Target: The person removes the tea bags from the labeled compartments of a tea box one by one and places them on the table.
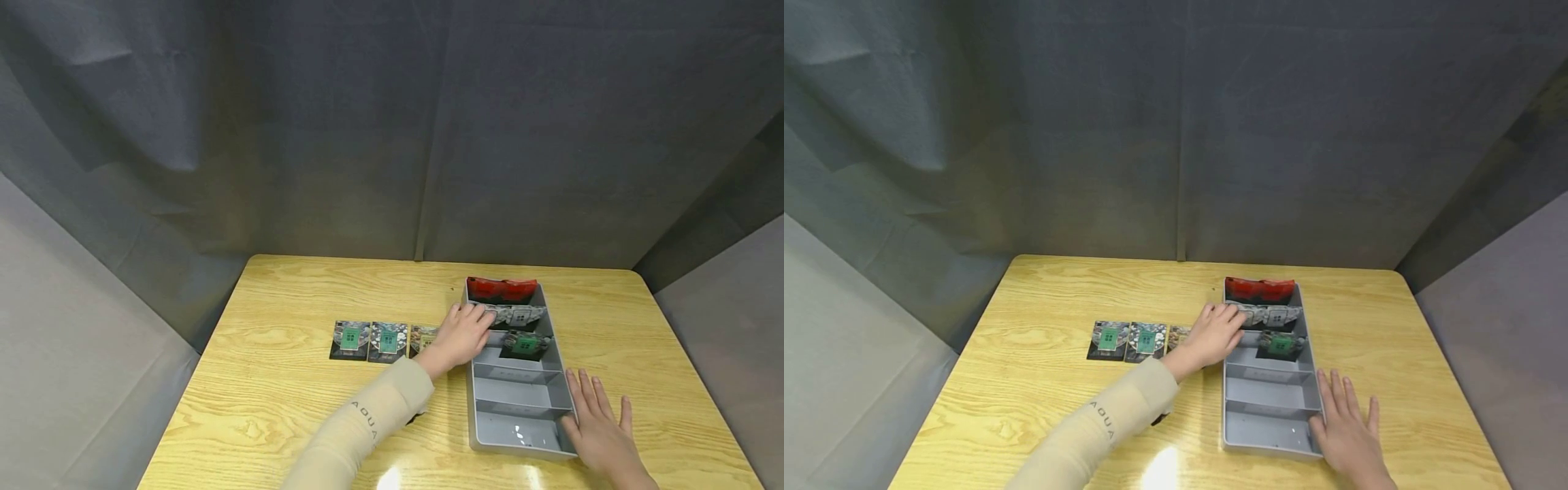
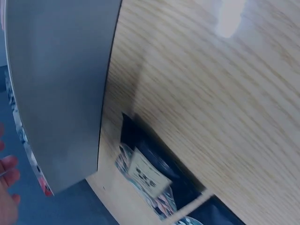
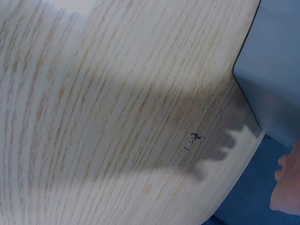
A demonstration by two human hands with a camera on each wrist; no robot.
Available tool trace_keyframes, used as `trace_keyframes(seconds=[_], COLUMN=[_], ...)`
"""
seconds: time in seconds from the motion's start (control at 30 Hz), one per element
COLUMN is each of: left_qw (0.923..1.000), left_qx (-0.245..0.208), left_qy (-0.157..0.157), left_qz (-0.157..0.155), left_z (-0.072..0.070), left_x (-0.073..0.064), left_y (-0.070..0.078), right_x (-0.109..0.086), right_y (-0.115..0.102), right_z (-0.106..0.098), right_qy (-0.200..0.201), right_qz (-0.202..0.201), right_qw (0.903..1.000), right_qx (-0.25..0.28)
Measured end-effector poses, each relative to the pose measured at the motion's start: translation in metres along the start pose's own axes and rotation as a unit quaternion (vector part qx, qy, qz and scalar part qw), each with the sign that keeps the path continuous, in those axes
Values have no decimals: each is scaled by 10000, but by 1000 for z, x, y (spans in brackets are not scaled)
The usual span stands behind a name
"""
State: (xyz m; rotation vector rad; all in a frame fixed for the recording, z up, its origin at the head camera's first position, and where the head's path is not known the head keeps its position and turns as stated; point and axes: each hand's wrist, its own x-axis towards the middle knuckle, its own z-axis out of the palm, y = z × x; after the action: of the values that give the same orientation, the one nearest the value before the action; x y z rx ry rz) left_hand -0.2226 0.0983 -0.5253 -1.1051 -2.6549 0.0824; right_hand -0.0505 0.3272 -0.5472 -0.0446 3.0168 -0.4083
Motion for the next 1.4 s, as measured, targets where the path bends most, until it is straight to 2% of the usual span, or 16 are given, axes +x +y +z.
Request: trace_keyframes(seconds=[0.3, 0.63, 0.9, 1.13, 1.4], left_qw=[9981, 9970, 9953, 9932, 9922], left_qx=[214, 184, 326, 496, 446], left_qy=[-356, -636, -834, -936, -990], left_qz=[453, 393, 361, 483, 619], left_z=[1, 1, 3, 5, 8], left_x=[16, 28, 31, 29, 26], left_y=[23, 41, 47, 51, 59], right_x=[0, 0, 0, -1, 1], right_y=[0, 2, 1, -1, 1], right_z=[0, 2, 0, 1, 1], right_qy=[28, 5, -3, 22, -92], right_qz=[-33, -19, -4, -10, 37], right_qw=[10000, 10000, 10000, 10000, 10000], right_qx=[-4, -72, -47, -26, -7])
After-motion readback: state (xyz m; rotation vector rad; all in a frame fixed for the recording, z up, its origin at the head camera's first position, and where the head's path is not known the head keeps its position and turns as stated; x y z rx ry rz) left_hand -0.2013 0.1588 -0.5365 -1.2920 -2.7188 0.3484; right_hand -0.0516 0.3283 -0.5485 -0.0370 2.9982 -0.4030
